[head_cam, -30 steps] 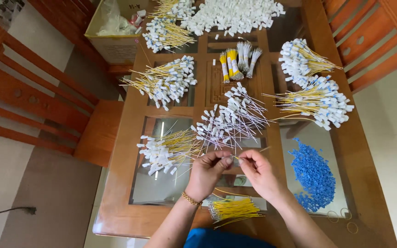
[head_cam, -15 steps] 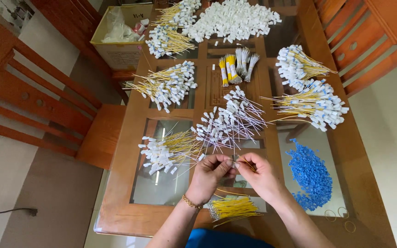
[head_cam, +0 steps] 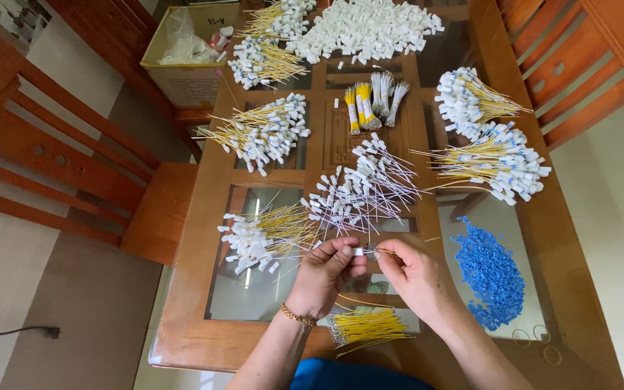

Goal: Manually insert small wires into white plastic connectors at a workstation.

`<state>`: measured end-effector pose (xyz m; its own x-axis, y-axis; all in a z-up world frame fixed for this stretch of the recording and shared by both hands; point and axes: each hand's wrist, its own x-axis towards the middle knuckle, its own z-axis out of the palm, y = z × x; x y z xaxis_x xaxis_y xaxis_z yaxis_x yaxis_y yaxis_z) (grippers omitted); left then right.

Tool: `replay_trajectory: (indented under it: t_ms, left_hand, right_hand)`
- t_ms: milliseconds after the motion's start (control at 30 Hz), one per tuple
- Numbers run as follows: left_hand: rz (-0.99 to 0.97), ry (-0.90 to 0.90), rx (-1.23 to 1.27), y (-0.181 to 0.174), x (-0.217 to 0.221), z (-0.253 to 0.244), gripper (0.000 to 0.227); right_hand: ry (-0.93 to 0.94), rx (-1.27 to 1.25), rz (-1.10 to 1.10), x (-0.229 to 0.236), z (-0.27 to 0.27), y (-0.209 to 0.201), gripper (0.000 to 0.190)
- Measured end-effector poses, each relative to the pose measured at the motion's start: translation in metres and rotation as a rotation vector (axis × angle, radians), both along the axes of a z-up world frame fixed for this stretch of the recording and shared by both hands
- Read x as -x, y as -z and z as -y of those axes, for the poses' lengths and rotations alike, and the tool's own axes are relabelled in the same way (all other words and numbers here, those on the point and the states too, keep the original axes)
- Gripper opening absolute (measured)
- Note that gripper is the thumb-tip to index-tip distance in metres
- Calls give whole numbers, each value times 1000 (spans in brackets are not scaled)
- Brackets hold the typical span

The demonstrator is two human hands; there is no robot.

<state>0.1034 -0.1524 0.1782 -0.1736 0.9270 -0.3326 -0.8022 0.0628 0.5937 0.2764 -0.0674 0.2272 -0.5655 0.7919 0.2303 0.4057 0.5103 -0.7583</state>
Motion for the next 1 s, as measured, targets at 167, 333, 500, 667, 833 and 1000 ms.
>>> replay_trajectory:
  t_ms: [167,333,500,667,833,1000]
  left_hand:
    - [-33,18,4,3,2,1,25]
    - [-89,47,-29,6,2,1,23]
    - [-124,71,-6,3,0,0,21]
    - [-103,58,18,7,7,1,21]
    - [-109,52,20,5,4,4,21]
    - [-146,45,33,23,1,14,20]
  right_hand:
    - [-22,-76,33,3,1,-15,6]
    - [-62,125,89,1,-2,-14,4]
    - [-25,236,127,6,0,-14,9]
    - [-25,215,116,5,1,0,5]
    - [-40,146,158,11,5,17,5]
    - [22,132,123,14,18,30,4]
